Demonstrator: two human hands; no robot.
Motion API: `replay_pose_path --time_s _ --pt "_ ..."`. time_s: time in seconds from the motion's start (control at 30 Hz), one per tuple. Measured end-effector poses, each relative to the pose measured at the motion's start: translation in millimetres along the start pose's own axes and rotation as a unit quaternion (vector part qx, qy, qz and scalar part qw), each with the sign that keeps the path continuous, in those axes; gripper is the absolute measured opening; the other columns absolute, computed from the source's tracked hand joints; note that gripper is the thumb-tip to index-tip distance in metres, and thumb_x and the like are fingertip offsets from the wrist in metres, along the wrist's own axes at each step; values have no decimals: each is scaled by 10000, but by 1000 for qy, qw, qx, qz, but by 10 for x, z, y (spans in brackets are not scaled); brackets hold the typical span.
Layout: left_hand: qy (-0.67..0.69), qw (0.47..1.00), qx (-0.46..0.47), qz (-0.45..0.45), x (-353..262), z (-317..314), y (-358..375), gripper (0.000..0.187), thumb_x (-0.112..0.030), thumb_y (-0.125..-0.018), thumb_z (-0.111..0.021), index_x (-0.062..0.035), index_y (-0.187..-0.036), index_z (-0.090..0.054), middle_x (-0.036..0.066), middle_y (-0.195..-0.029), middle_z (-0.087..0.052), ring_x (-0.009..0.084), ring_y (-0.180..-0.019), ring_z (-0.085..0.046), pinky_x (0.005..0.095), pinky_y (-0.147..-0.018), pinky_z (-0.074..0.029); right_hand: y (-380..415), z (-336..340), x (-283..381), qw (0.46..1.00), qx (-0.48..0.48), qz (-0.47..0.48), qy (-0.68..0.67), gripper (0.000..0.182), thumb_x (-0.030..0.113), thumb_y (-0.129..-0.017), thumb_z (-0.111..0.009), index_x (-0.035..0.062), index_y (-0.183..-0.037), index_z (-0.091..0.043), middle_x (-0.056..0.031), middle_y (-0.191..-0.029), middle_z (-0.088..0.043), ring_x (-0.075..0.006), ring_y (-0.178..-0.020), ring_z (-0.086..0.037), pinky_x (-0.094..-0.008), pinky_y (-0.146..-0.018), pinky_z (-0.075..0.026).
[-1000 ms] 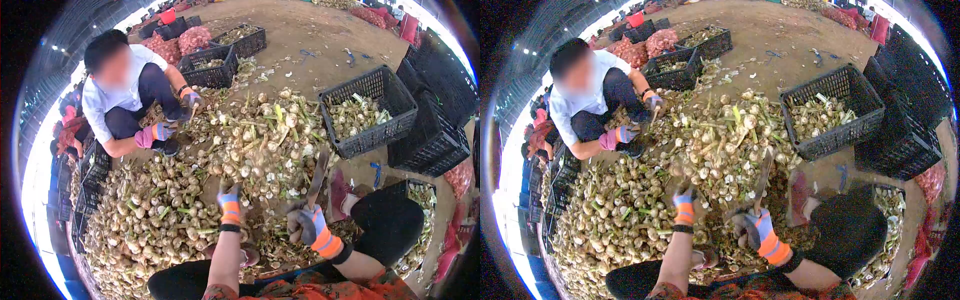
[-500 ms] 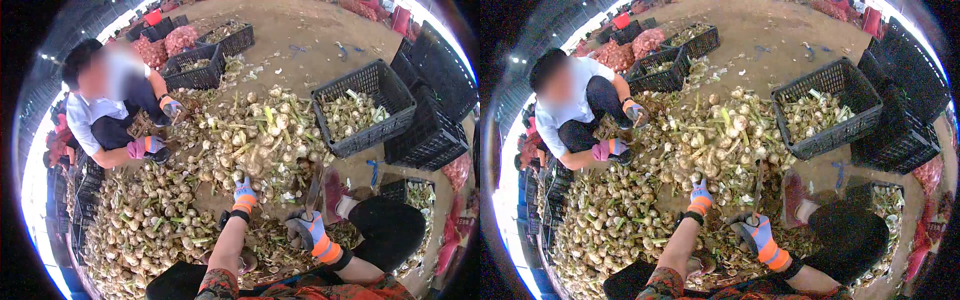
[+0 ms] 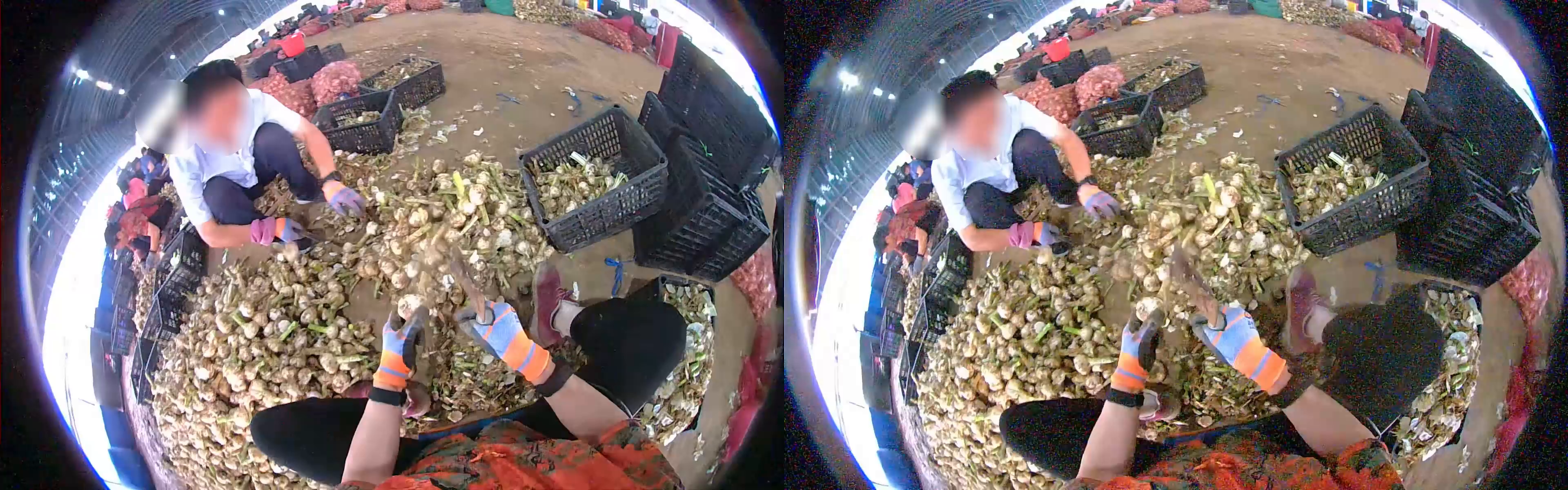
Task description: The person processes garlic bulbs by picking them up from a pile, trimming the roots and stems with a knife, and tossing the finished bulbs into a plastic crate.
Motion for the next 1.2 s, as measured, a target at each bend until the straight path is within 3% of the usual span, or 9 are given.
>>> replay_pose_path --time_s 0.1,0.3,0.43,0.5,0.63,0.8,0.9,0.97,1.2 --pt "224 968 20 -110 -271 54 299 376 -27 -825 -473 13 -1194 -411 150 -1104 -532 242 -977 -543 329 -844 -453 73 -189 423 859 1 -16 -512 234 120 -777 -605 9 -982 -592 -26 -878 -615 -112 -720 -563 -252 -616 -448" --pt "-111 975 -79 -175 -505 126 609 581 -52 -602 -749 22 -1090 -444 120 -1031 -535 171 -935 -540 303 -779 -468 254 -206 464 856 84 -106 -498 166 73 -764 -615 4 -915 -618 -33 -850 -617 -112 -789 -564 -243 -740 -441" --pt "284 959 -4 -6 -339 131 558 513 -223 -715 -680 7 -1103 -433 151 -1080 -512 237 -996 -515 399 -836 -445 199 -185 291 873 134 -82 -462 197 136 -764 -615 0 -905 -596 -54 -757 -613 -121 -646 -568 -262 -556 -453" --pt "663 728 111 135 -256 112 488 459 -318 -807 -553 -5 -1119 -429 150 -1089 -517 256 -1027 -499 449 -864 -421 140 -155 175 995 73 -52 -39 205 148 -704 -638 6 -847 -598 -91 -675 -602 -161 -608 -580 -276 -551 -451" --pt "333 941 13 -58 282 36 448 415 -315 -844 -475 -35 -1146 -426 147 -1101 -519 280 -1021 -503 455 -867 -416 249 -74 536 976 143 11 163 318 291 -659 -557 48 -856 -611 -187 -787 -608 -313 -748 -597 -395 -674 -468" --pt "692 693 66 190 -124 51 471 413 -213 -784 -586 -9 -1114 -444 101 -937 -591 206 -844 -574 316 -776 -464 236 -125 737 928 239 16 284 360 315 -643 -574 68 -903 -606 -142 -834 -613 -301 -783 -593 -380 -697 -470" --pt "687 693 37 214 50 29 447 381 -156 -774 -602 14 -1082 -456 100 -872 -603 210 -799 -579 306 -721 -479 189 -207 679 921 240 46 303 356 309 -645 -571 64 -901 -605 -143 -834 -608 -299 -778 -593 -382 -694 -470" --pt "55 993 -100 -17 329 65 395 337 -145 -780 -594 0 -1057 -469 77 -865 -602 183 -742 -580 284 -663 -485 152 -228 669 921 249 44 296 350 305 -645 -571 64 -897 -606 -142 -841 -606 -297 -785 -592 -382 -695 -469" --pt "188 982 -16 -32 -307 22 620 398 -80 -724 -623 -29 -1055 -408 51 -880 -585 135 -752 -563 283 -672 -488 44 -414 373 896 303 21 325 396 348 -624 -603 52 -887 -598 -149 -877 -599 -303 -821 -584 -382 -716 -465"
Point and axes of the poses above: each hand's wrist, its own y-axis away from the middle knuckle, its own z-axis out of the back of the hand, x = y × z, the point moved 1 cm from there along -y, towards the middle knuckle
